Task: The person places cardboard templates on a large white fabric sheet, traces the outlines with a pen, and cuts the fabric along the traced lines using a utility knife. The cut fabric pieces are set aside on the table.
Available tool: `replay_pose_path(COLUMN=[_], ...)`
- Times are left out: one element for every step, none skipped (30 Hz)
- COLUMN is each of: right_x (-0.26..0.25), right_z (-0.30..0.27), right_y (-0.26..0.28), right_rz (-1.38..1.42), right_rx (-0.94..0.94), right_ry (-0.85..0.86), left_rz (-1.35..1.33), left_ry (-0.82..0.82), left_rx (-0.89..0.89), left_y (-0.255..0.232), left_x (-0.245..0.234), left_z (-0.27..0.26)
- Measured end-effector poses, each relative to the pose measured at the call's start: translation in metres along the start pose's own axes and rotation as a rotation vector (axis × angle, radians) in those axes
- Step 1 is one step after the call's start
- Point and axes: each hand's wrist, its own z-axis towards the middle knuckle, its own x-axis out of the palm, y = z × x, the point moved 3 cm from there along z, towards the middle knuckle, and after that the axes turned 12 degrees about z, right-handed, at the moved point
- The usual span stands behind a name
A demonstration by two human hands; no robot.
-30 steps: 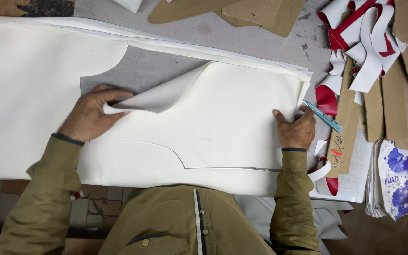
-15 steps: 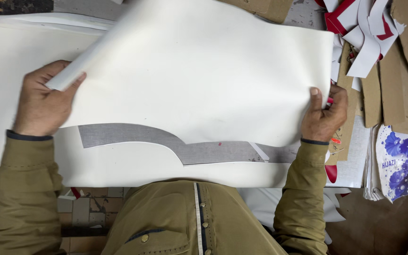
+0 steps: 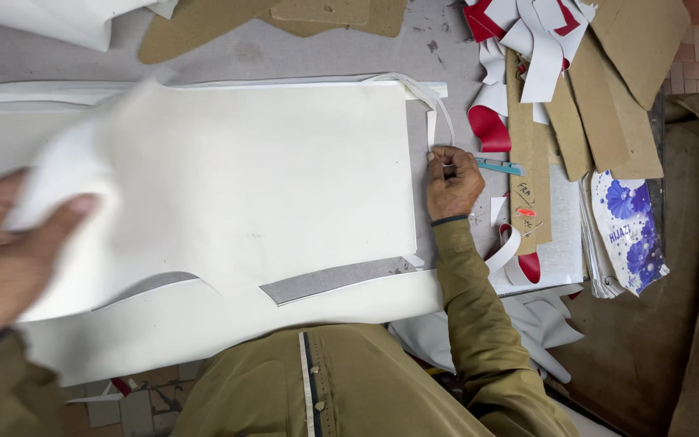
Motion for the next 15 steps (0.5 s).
replay_pose_path(right_x=[0.001,0.001,0.001,0.001,0.002,0.002,0.004,0.002,0.0,-0.001,-0.003,0.0,0.003,0.009,0.016], right_z=[0.0,-0.001,-0.003,-0.003,-0.002,-0.002,0.0,-0.001,-0.001,-0.002,-0.005,-0.003,-0.004,0.005,0.012], right_y=[0.001,0.001,0.0,0.001,0.002,0.002,0.002,0.002,0.002,0.003,0.004,0.005,0.008,0.011,0.014], right_rz=[0.015,0.028,0.04,0.055,0.083,0.109,0.136,0.119,0.103,0.082,0.047,0.021,-0.004,-0.067,-0.129], right_rx=[0.005,0.002,0.0,-0.005,-0.017,-0.024,-0.032,-0.022,-0.012,-0.003,0.02,0.031,0.042,0.033,0.024], right_ry=[-0.02,-0.02,-0.02,-0.021,-0.011,-0.007,-0.003,0.0,0.004,0.007,0.006,0.012,0.017,0.034,0.05], left_rz=[-0.233,-0.492,-0.761,-0.906,-0.846,-0.78,-0.587,-0.389,-0.19,-0.194,-0.192,-0.187,-0.459,-0.737,-1.015], left_ry=[0.181,0.404,0.548,0.833,0.664,0.503,0.227,-0.036,-0.296,-0.067,0.163,0.378,0.429,0.459,0.49], left_rx=[0.099,0.251,0.533,0.417,0.414,0.411,0.361,0.318,0.275,0.114,-0.047,-0.215,-0.206,-0.178,-0.14], left_y=[-0.03,-0.062,-0.092,-0.107,-0.109,-0.108,-0.097,-0.088,-0.081,-0.073,-0.067,-0.063,-0.07,-0.087,-0.101], left_x=[0.014,0.04,0.061,0.089,0.102,0.115,0.12,0.123,0.124,0.136,0.148,0.154,0.158,0.16,0.156], left_z=[-0.005,-0.011,-0.017,-0.018,-0.019,-0.017,-0.012,-0.013,-0.012,-0.01,-0.011,-0.011,-0.015,-0.013,-0.009])
